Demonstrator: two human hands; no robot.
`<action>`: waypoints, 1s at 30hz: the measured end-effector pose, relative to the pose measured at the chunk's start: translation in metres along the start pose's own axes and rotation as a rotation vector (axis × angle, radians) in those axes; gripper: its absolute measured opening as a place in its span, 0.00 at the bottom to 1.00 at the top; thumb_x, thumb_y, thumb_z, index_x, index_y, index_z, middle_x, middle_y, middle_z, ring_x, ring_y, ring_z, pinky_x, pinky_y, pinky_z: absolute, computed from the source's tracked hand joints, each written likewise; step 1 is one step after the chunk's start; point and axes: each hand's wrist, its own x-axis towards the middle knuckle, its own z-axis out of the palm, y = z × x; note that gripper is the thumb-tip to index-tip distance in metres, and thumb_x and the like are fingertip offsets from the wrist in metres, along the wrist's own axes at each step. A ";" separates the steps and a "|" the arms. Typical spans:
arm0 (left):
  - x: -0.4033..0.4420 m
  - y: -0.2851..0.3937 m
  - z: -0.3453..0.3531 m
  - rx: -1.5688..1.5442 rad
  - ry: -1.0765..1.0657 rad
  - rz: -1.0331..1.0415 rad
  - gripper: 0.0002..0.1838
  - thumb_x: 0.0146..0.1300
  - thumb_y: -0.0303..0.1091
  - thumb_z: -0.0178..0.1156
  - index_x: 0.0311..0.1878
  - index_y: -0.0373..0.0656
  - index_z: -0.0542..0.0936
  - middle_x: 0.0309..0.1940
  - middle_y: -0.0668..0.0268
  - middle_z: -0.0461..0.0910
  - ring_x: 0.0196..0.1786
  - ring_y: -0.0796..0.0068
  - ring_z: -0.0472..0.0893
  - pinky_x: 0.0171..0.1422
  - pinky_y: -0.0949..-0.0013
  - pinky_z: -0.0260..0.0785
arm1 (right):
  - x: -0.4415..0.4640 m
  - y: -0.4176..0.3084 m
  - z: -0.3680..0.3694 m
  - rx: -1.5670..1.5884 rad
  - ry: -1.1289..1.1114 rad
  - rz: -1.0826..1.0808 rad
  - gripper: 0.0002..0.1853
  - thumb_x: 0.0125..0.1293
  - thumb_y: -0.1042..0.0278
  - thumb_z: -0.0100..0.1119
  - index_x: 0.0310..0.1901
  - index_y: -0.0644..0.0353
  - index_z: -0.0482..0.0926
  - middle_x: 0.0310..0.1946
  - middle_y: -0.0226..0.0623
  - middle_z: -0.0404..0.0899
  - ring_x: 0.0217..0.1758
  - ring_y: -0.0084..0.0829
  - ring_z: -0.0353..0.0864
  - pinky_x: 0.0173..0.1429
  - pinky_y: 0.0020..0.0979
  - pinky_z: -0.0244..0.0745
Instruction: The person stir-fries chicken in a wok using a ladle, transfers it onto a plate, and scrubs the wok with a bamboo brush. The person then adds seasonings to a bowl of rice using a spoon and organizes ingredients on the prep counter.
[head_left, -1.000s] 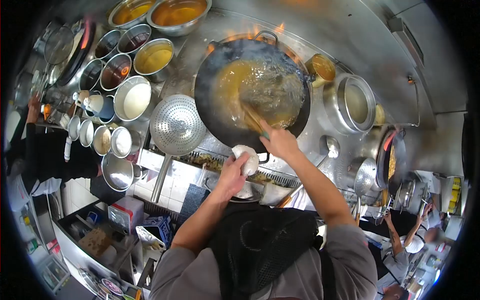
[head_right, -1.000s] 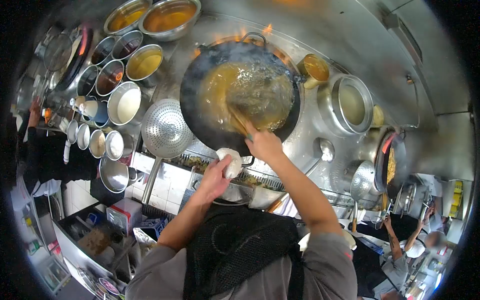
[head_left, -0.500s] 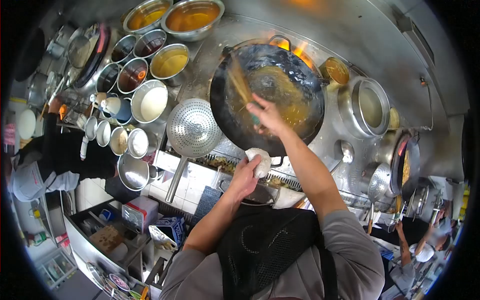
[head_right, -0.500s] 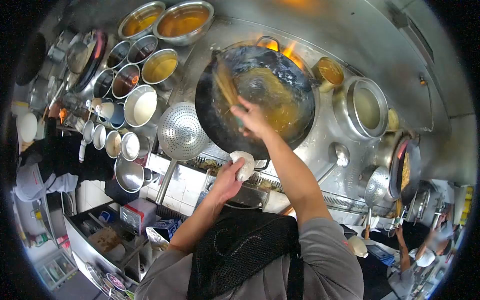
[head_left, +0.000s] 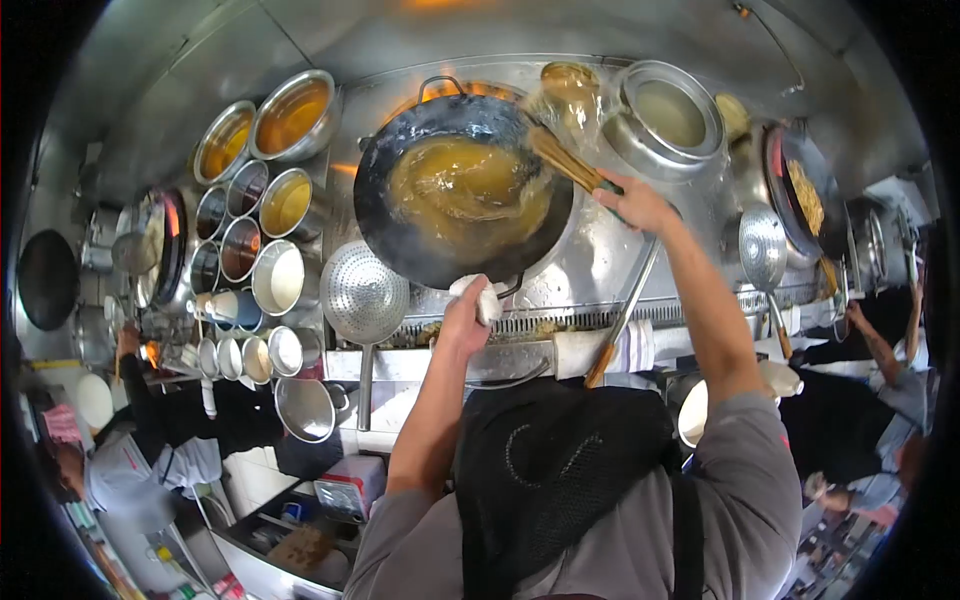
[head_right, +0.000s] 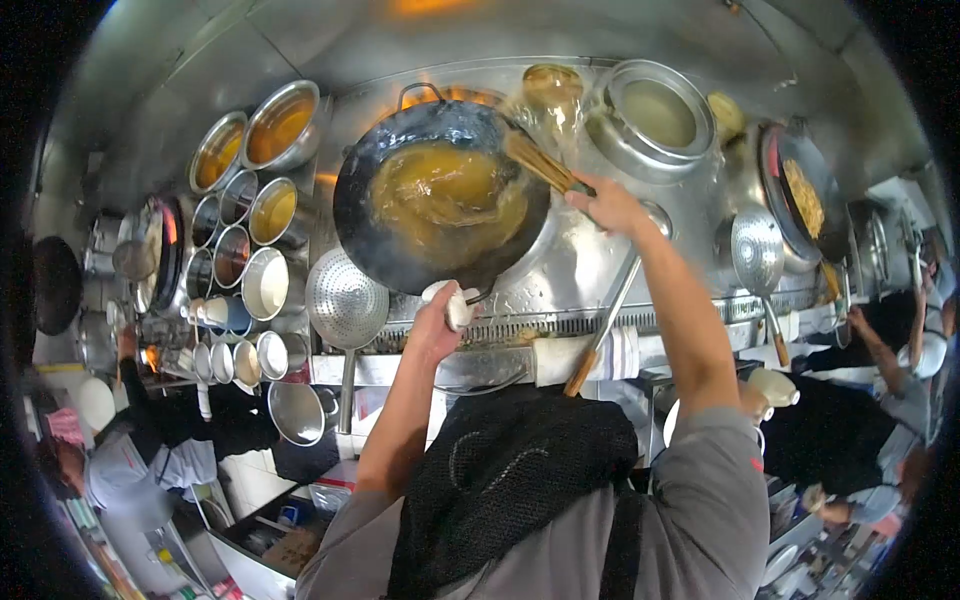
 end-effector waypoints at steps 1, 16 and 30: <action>0.003 -0.002 0.002 0.018 -0.003 0.019 0.11 0.64 0.29 0.57 0.48 0.38 0.72 0.41 0.59 0.77 0.45 0.61 0.79 0.46 0.55 0.78 | -0.022 0.003 0.014 0.172 0.059 -0.003 0.36 0.64 0.49 0.61 0.70 0.53 0.63 0.18 0.35 0.75 0.17 0.27 0.75 0.25 0.33 0.76; -0.018 -0.033 -0.003 0.368 0.089 0.449 0.07 0.56 0.24 0.57 0.39 0.41 0.73 0.31 0.66 0.74 0.32 0.75 0.76 0.34 0.71 0.69 | -0.218 0.095 0.122 0.571 0.251 -0.013 0.37 0.60 0.60 0.65 0.69 0.61 0.63 0.52 0.54 0.78 0.55 0.39 0.79 0.59 0.33 0.72; -0.038 -0.067 0.012 1.277 0.403 1.204 0.29 0.56 0.28 0.58 0.59 0.27 0.60 0.46 0.44 0.74 0.45 0.48 0.78 0.54 0.55 0.68 | -0.036 -0.019 0.070 1.570 -0.466 -0.064 0.20 0.68 0.55 0.59 0.56 0.53 0.70 0.26 0.33 0.74 0.22 0.25 0.74 0.18 0.25 0.62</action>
